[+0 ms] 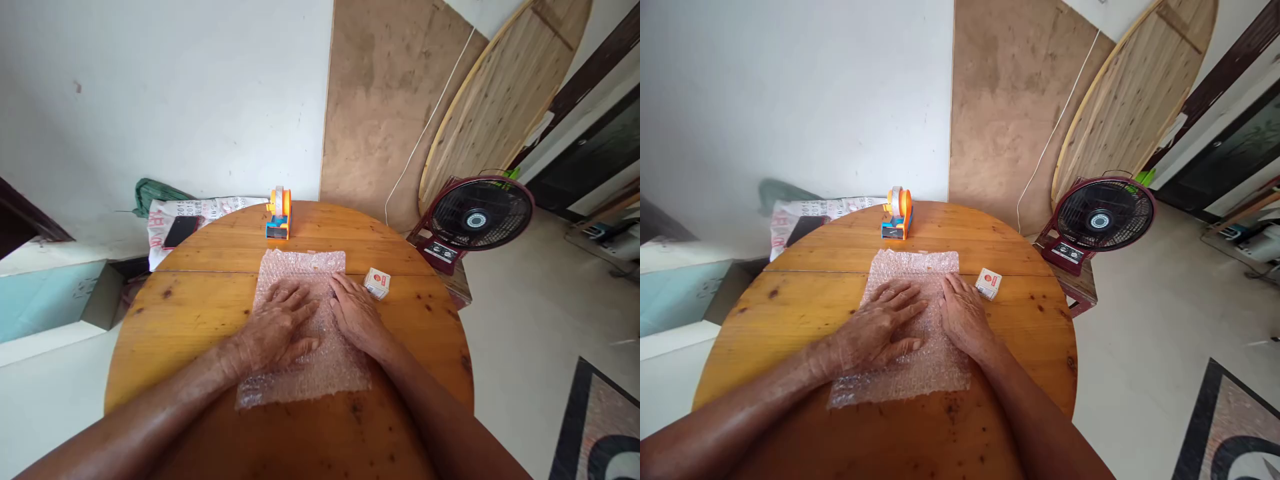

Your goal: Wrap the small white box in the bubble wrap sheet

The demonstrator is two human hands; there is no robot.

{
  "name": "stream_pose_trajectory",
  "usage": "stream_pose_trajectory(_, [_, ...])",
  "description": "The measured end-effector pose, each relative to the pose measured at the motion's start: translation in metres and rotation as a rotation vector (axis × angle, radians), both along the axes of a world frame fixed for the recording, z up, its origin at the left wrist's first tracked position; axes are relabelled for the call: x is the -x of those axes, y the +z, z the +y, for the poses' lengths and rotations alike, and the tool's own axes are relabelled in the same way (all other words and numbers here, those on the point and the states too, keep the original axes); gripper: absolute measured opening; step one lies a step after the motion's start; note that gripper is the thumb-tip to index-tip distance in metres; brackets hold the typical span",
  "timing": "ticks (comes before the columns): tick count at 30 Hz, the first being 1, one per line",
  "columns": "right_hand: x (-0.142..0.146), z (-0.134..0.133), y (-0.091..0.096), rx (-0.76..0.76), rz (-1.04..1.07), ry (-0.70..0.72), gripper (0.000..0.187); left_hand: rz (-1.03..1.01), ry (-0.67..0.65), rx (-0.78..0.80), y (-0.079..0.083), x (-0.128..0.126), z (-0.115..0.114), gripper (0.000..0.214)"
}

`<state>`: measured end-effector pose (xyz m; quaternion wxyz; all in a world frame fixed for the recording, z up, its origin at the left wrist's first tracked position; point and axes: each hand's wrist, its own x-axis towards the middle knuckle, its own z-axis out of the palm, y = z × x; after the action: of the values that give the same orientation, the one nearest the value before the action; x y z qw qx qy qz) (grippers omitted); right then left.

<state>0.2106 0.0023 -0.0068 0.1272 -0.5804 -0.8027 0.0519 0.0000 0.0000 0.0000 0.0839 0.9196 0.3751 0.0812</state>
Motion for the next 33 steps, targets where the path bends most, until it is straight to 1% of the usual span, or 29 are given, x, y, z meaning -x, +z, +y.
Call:
stream_pose_trajectory(5, [-0.0002, 0.0005, -0.0001, 0.012, -0.009, 0.0, 0.05, -0.006, 0.015, -0.019, -0.0007, 0.0002, 0.0007, 0.063])
stream_pose_trajectory(9, [-0.0003, 0.0005, 0.0006, 0.012, -0.014, 0.001, 0.05, -0.008, 0.038, -0.01, -0.0009, -0.0013, 0.0006, 0.068])
stream_pose_trajectory(13, [-0.0011, 0.0007, -0.0007, 0.006, -0.011, 0.001, 0.048, -0.026, -0.001, -0.001, -0.0011, -0.0009, 0.0005, 0.073])
stream_pose_trajectory(16, [-0.0016, 0.0011, -0.002, 0.002, -0.009, 0.001, 0.048, -0.023, -0.024, 0.009, -0.0012, 0.0006, 0.0012, 0.072])
stream_pose_trajectory(25, [-0.0011, 0.0019, -0.0028, -0.011, -0.005, 0.002, 0.048, -0.011, -0.022, 0.032, 0.003, 0.0001, 0.0024, 0.072])
stream_pose_trajectory(33, [-0.0014, -0.0001, 0.0006, -0.032, -0.001, 0.018, 0.046, 0.02, -0.026, 0.044, 0.0063, 0.0008, 0.0028, 0.073])
